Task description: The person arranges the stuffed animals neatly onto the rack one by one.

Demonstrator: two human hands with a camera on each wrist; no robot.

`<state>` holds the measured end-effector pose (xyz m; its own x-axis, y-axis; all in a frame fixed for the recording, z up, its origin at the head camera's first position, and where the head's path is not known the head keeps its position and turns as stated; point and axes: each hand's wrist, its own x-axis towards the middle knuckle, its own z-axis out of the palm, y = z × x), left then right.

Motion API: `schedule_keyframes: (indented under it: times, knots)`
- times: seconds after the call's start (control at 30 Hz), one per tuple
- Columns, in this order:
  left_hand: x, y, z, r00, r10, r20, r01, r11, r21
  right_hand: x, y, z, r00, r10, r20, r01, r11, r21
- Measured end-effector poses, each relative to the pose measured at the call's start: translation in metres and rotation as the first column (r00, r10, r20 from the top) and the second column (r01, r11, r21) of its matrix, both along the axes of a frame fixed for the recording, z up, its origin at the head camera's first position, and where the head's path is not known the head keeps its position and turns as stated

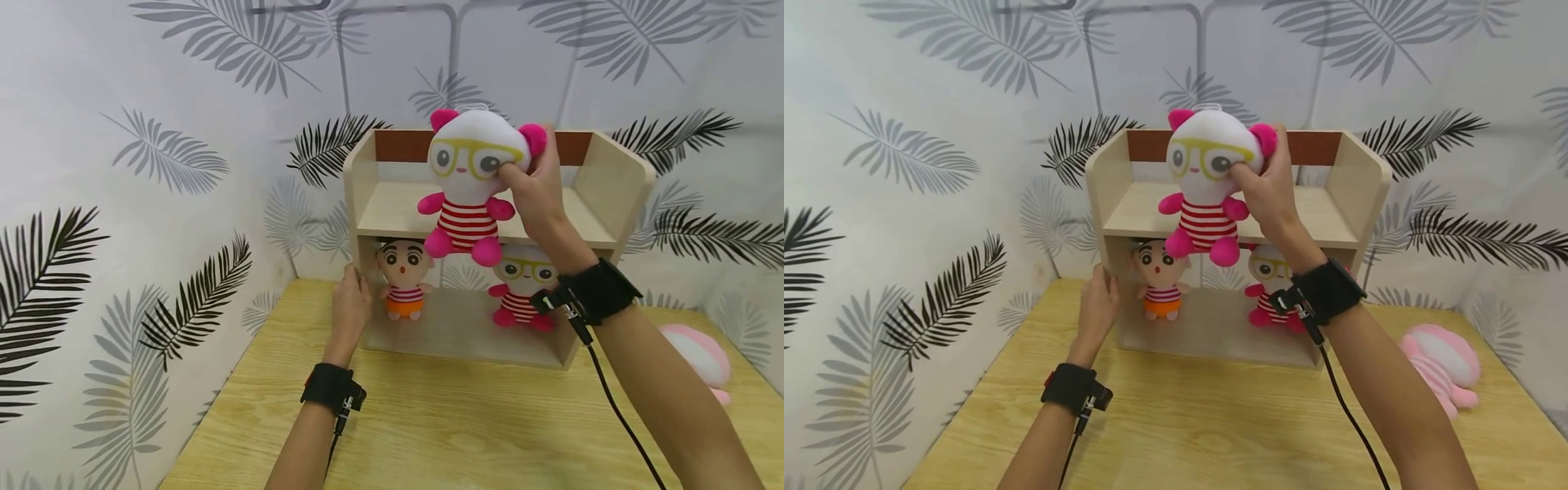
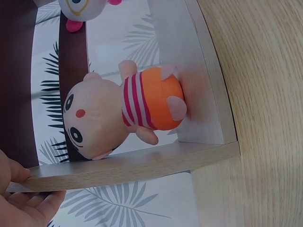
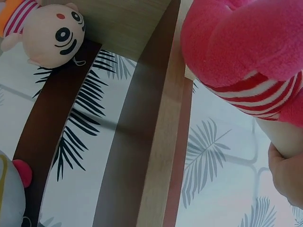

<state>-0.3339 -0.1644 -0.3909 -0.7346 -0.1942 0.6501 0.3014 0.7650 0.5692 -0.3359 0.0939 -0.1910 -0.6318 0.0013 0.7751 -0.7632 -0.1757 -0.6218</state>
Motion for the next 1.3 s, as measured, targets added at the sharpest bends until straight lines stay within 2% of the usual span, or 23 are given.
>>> schedule_keyframes:
  times: [0.23,0.57,1.0,1.3]
  knots:
    - [0.001,0.0,-0.001,1.0,-0.001,0.0,0.001,1.0,0.002,-0.004,-0.004,0.007,1.0,-0.001,0.002,0.001,1.0,-0.012]
    - [0.002,0.002,0.001,1.0,0.003,0.003,-0.003,1.0,0.005,-0.02,-0.016,0.012,0.999,-0.04,0.031,0.041,0.999,-0.005]
    - [0.0,-0.002,-0.001,1.0,0.005,-0.028,-0.006,1.0,-0.012,-0.044,-0.035,0.016,0.997,-0.005,0.075,0.006,1.0,-0.007]
    - [0.0,-0.002,0.0,1.0,0.001,0.006,-0.001,1.0,0.005,-0.054,-0.043,0.017,0.993,0.011,0.121,-0.016,0.999,0.041]
